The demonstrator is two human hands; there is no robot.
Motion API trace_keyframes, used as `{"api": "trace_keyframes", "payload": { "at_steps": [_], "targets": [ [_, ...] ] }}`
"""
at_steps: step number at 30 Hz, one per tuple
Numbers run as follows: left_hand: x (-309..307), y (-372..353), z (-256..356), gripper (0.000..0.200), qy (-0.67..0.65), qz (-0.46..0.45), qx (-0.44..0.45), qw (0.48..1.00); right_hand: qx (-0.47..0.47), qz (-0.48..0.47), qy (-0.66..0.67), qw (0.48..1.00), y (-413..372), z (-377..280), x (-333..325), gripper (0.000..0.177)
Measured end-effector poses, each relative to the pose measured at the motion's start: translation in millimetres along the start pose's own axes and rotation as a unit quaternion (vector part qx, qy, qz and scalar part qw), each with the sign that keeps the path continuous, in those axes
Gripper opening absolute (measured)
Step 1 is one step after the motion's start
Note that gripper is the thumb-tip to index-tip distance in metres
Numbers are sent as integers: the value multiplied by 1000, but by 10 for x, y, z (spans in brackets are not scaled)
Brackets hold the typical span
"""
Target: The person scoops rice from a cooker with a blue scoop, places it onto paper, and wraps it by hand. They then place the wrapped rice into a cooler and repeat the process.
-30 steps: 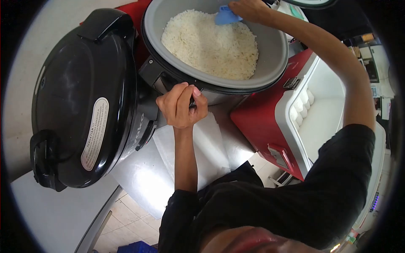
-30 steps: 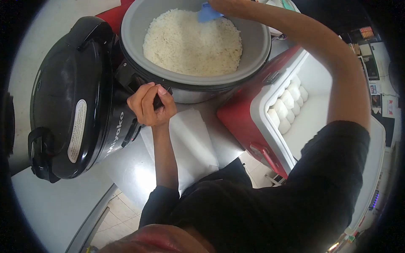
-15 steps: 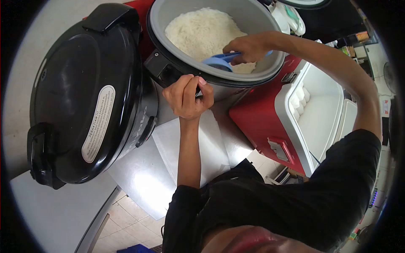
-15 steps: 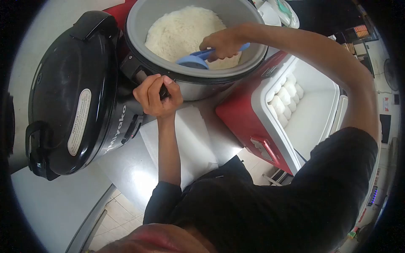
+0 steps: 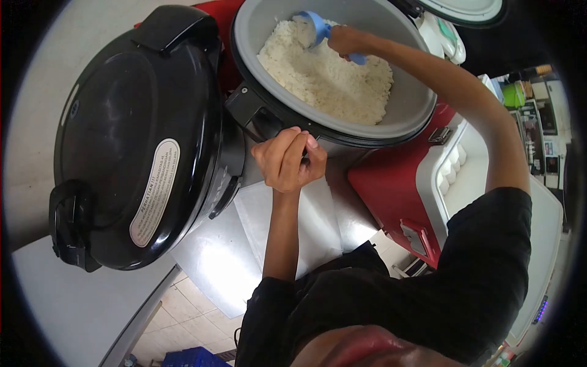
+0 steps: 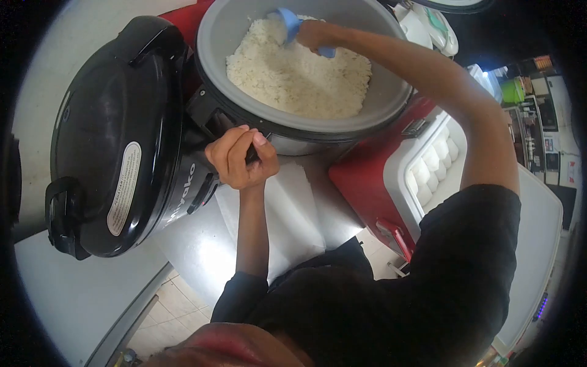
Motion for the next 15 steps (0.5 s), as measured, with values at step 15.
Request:
{"api": "trace_keyframes", "payload": {
  "at_steps": [15],
  "targets": [
    [18,-24,31,5,26,16,-16,999,-8,-117,175,977,-1041,-928,279,23]
  ]
}}
Point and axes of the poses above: each hand's wrist, its own y-axis towards the middle knuckle, its own x-axis out of the palm, z = x × y, the point moved 5 cm from there along y, towards the middle knuckle, and after that the axes turned 6 degrees about y, right-handed, at the moved point
